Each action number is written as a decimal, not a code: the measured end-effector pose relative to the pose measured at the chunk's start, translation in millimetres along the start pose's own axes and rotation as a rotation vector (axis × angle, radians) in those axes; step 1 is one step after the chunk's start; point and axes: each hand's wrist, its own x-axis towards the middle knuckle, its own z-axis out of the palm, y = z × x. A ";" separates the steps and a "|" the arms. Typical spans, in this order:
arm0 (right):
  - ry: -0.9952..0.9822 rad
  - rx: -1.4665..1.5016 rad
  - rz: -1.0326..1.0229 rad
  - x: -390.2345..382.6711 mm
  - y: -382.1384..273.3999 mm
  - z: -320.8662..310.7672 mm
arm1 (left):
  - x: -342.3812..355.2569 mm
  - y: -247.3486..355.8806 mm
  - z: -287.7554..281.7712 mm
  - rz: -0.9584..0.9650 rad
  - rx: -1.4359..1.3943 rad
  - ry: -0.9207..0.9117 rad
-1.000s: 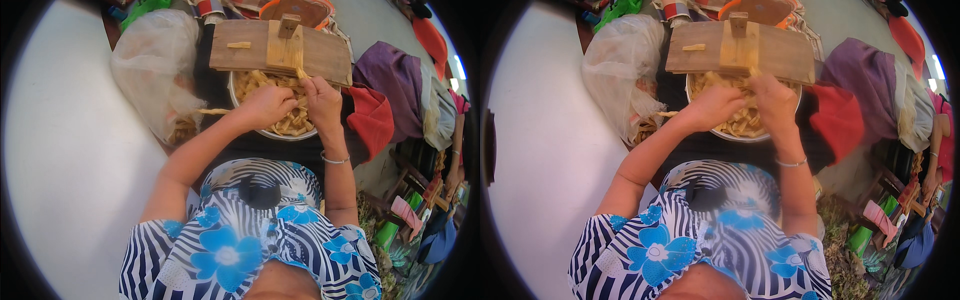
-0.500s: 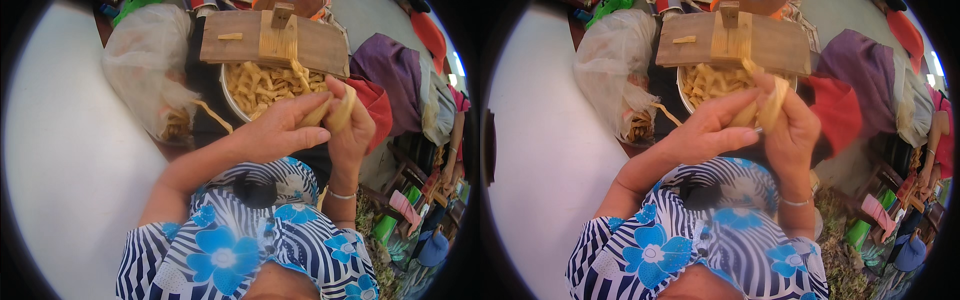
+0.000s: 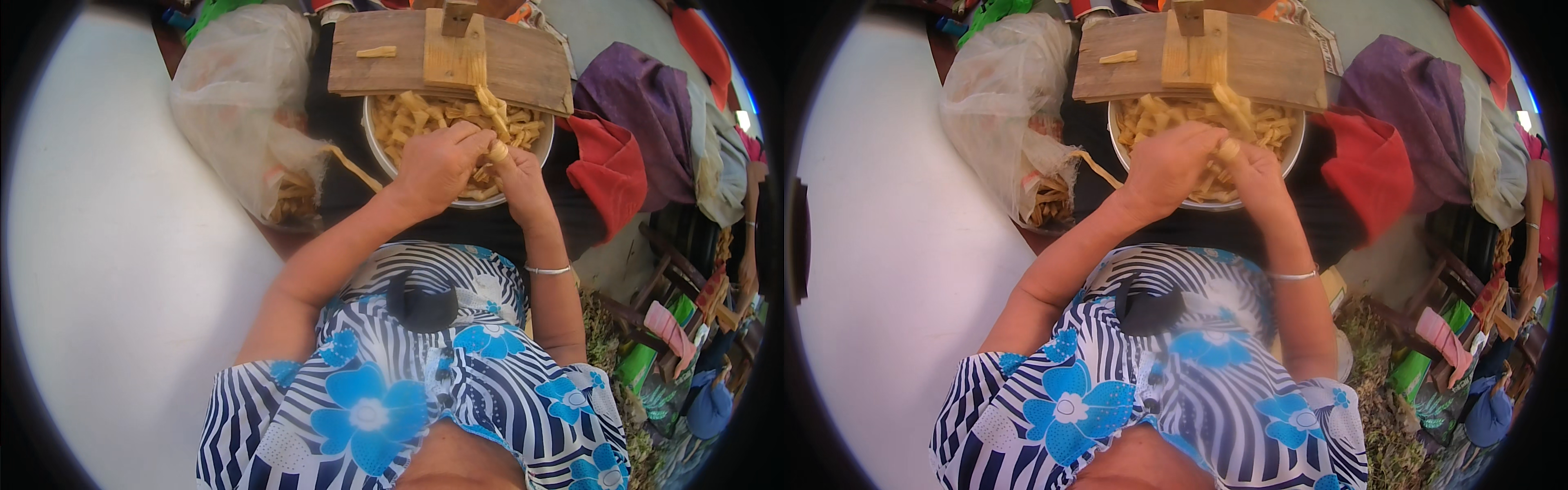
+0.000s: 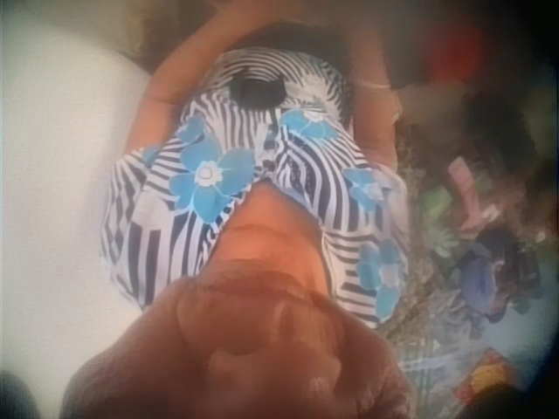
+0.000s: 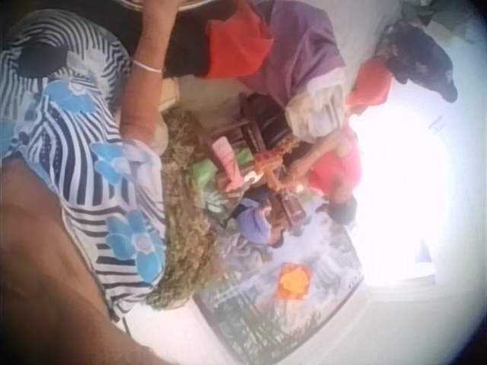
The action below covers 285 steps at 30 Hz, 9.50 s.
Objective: The person shapes small pieces of dough into knots by hand, picking up long strips from a bag and placing the finished knots into a metal bowl.
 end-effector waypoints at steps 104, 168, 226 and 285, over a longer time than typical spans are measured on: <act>-0.062 0.153 0.049 -5.3 12.5 27.0 | -23.8 -13.9 -6.3 0.043 0.002 0.033; -0.293 -0.597 -0.084 25.3 -34.2 27.3 | 45.3 -52.4 -43.1 -0.170 0.059 -0.074; -0.111 -0.294 -0.210 34.0 -63.0 -11.6 | 5.2 -27.2 -34.7 0.175 0.316 0.035; 0.390 -0.900 -0.809 21.6 -31.7 42.0 | -4.3 -21.2 -8.2 -0.753 -1.320 -0.157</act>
